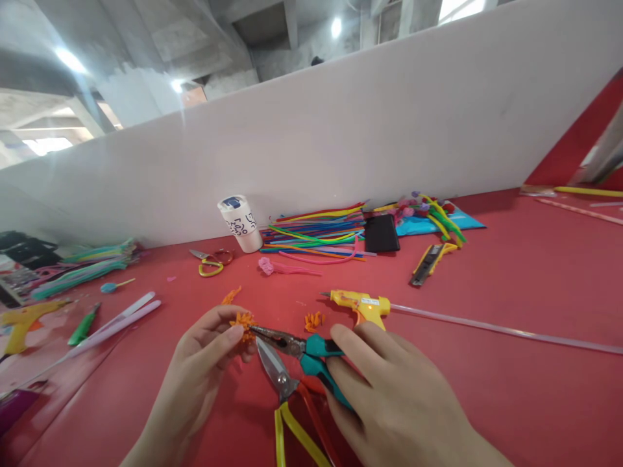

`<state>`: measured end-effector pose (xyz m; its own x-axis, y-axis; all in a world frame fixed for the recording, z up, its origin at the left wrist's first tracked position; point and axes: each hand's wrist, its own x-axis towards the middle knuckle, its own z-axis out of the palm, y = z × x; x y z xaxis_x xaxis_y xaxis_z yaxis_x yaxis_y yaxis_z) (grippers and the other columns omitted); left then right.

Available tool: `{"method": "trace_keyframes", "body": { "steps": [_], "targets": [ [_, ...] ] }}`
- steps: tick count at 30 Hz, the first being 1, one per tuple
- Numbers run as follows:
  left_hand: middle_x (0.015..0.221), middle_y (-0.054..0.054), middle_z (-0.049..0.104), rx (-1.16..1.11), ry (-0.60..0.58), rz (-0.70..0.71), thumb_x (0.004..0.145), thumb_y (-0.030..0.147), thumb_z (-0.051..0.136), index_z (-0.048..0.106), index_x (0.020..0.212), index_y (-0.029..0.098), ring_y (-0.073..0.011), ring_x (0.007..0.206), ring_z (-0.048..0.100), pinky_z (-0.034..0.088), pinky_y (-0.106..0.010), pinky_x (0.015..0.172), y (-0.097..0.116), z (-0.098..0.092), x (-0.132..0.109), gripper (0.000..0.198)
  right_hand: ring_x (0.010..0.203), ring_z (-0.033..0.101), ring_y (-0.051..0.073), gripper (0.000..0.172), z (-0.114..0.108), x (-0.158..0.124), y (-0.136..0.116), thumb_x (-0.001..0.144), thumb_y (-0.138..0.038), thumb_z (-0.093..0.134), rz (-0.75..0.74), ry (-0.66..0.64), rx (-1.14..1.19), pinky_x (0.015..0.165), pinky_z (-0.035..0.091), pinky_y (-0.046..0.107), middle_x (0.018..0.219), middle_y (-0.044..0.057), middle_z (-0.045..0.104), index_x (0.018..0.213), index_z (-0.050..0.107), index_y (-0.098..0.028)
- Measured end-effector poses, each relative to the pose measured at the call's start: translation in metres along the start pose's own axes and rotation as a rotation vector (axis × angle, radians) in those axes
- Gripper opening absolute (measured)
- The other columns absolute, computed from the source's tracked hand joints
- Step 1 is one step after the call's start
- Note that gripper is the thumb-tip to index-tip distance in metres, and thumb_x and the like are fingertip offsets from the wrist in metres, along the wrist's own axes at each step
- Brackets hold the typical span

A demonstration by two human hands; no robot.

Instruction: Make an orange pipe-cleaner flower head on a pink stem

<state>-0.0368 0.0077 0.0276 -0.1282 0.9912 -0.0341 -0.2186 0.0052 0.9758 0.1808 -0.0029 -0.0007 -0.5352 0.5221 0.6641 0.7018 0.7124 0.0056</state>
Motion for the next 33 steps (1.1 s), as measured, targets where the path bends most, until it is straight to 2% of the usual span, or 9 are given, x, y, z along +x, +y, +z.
{"method": "trace_keyframes", "body": {
  "steps": [8,13,17,21,28,33],
  "targets": [
    [0.061,0.001,0.063,0.018,0.017,0.049,0.065,0.019,0.073,0.064,0.077,0.014,-0.0101,0.05,0.059,0.047,-0.02,0.049,-0.001,0.0,0.0,0.016,0.072,0.058,0.019,0.023,-0.003,0.009,-0.003,0.086,-0.017,0.044,0.108,0.007,0.158,0.055,0.044,0.03,0.084,0.005,0.064,0.081,0.066,-0.022],
    [0.06,0.001,0.063,-0.075,-0.027,-0.063,0.067,0.021,0.071,0.063,0.077,0.014,-0.01,0.049,0.059,0.046,-0.019,0.047,0.0,-0.001,0.0,0.015,0.069,0.057,0.017,0.021,-0.003,0.007,-0.003,0.087,-0.017,0.044,0.163,-0.049,0.269,0.055,0.046,0.028,0.084,0.006,0.062,0.084,0.065,-0.021],
    [0.061,0.0,0.064,-0.171,-0.084,-0.169,0.069,0.021,0.07,0.062,0.076,0.013,-0.0082,0.047,0.058,0.045,-0.016,0.045,0.0,-0.003,-0.001,0.013,0.071,0.057,0.019,0.021,0.001,0.006,0.001,0.087,-0.017,0.045,0.073,0.032,0.107,0.059,0.045,0.031,0.088,0.006,0.064,0.079,0.064,-0.02],
    [0.061,-0.001,0.065,-0.221,-0.11,-0.22,0.07,0.023,0.07,0.063,0.075,0.013,-0.0076,0.046,0.058,0.044,-0.015,0.044,-0.001,-0.004,-0.002,0.013,0.07,0.057,0.018,0.028,0.006,0.004,0.003,0.09,-0.018,0.042,-0.045,0.077,-0.079,0.063,0.043,0.034,0.087,0.005,0.066,0.072,0.064,-0.019],
    [0.062,0.0,0.064,-0.173,-0.096,-0.149,0.069,0.021,0.07,0.061,0.074,0.014,-0.0083,0.048,0.058,0.046,-0.017,0.047,0.002,0.0,-0.003,0.012,0.072,0.056,0.019,0.033,0.005,-0.001,-0.001,0.088,-0.009,0.038,-0.114,0.034,-0.254,0.066,0.041,0.036,0.089,0.007,0.067,0.076,0.066,-0.019],
    [0.062,0.0,0.063,-0.166,-0.104,-0.153,0.07,0.021,0.069,0.061,0.074,0.014,-0.0088,0.049,0.058,0.045,-0.018,0.047,0.002,0.001,-0.001,0.012,0.071,0.055,0.02,0.032,0.005,-0.002,0.001,0.089,-0.01,0.038,-0.131,0.047,-0.32,0.065,0.04,0.036,0.093,0.007,0.066,0.078,0.066,-0.019]
  ]
}}
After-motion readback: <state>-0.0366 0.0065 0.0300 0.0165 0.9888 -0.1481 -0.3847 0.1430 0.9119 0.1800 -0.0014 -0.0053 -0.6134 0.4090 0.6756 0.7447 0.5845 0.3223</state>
